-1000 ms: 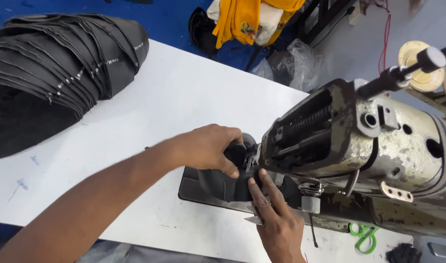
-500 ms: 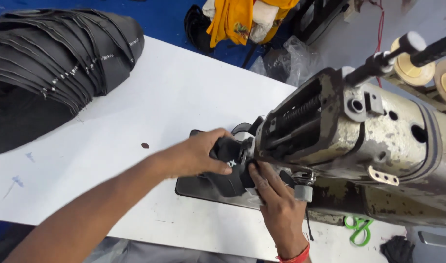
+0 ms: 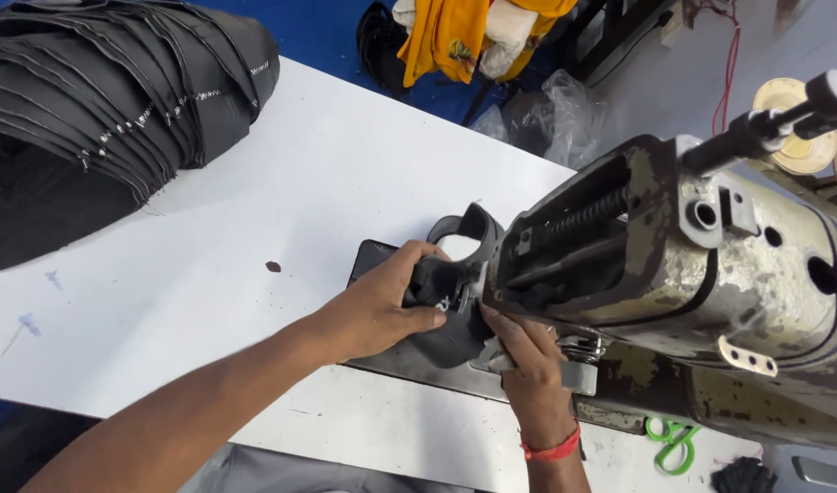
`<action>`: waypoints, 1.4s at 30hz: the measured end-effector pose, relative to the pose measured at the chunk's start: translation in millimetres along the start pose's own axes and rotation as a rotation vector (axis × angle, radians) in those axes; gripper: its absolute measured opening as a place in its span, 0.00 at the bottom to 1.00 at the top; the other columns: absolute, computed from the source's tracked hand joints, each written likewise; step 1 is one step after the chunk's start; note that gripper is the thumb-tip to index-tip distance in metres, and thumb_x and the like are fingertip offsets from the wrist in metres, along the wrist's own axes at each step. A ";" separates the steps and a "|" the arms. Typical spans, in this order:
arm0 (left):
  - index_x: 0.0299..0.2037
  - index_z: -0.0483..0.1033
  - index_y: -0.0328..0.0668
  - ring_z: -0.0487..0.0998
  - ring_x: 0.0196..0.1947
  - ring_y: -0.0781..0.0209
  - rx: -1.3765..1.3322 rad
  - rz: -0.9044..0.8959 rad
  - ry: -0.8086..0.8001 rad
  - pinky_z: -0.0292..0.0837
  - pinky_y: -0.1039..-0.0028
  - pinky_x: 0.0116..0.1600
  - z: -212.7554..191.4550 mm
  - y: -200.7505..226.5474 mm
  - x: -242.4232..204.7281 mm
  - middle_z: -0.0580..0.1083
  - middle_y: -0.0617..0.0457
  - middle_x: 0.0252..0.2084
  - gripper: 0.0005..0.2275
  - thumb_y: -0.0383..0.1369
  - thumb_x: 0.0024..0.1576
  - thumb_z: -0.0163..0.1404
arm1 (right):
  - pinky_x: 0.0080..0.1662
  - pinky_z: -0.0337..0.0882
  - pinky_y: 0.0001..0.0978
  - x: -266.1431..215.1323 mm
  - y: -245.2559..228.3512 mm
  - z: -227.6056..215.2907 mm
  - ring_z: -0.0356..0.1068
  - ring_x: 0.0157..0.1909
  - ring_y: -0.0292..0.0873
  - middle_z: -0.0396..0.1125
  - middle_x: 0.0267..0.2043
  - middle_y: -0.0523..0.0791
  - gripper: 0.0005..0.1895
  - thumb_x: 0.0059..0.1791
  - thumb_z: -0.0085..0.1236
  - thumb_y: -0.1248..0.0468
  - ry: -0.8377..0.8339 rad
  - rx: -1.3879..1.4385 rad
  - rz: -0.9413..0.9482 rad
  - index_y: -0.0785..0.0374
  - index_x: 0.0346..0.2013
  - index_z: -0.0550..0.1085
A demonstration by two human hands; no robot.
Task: The person operates a sewing machine to stitch black slide sandals. They guide the slides under the needle, sew along the edges, and then use scissors to cut the thread. The finished slides are placed on a stack on the table.
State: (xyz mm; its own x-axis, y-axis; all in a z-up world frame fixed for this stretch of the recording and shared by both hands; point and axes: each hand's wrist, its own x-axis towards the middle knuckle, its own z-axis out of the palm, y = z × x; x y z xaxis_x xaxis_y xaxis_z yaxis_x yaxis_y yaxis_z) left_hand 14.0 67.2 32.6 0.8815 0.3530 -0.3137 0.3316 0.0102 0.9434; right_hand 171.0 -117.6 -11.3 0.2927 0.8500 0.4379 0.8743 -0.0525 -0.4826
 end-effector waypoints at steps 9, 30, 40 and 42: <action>0.60 0.61 0.50 0.75 0.37 0.58 0.179 -0.064 -0.123 0.71 0.64 0.42 -22.4 20.3 37.3 0.74 0.51 0.38 0.24 0.27 0.53 0.55 | 0.51 0.73 0.36 -8.0 -5.3 6.7 0.75 0.49 0.48 0.74 0.46 0.47 0.25 0.41 0.54 0.83 0.094 -0.097 -0.020 0.63 0.49 0.80; 0.49 0.72 0.43 0.79 0.47 0.54 0.624 0.111 -0.331 0.71 0.62 0.50 -32.7 49.4 107.0 0.79 0.49 0.44 0.18 0.27 0.49 0.60 | 0.41 0.76 0.32 -8.8 -32.7 11.5 0.75 0.43 0.44 0.72 0.47 0.44 0.19 0.44 0.64 0.76 0.276 -0.285 0.096 0.60 0.49 0.79; 0.49 0.70 0.42 0.80 0.42 0.50 0.497 0.225 0.017 0.72 0.61 0.48 -30.9 41.7 83.0 0.79 0.44 0.41 0.16 0.45 0.63 0.49 | 0.34 0.78 0.32 -141.4 -6.8 51.5 0.79 0.36 0.43 0.75 0.43 0.45 0.10 0.44 0.66 0.69 0.014 -0.044 0.493 0.60 0.40 0.81; 0.48 0.71 0.41 0.82 0.41 0.53 0.333 0.255 0.152 0.75 0.64 0.48 -28.2 38.6 73.2 0.80 0.45 0.39 0.16 0.46 0.62 0.50 | 0.34 0.78 0.33 -158.3 8.6 56.1 0.80 0.35 0.42 0.76 0.40 0.45 0.09 0.43 0.67 0.67 -0.010 -0.018 0.533 0.60 0.38 0.81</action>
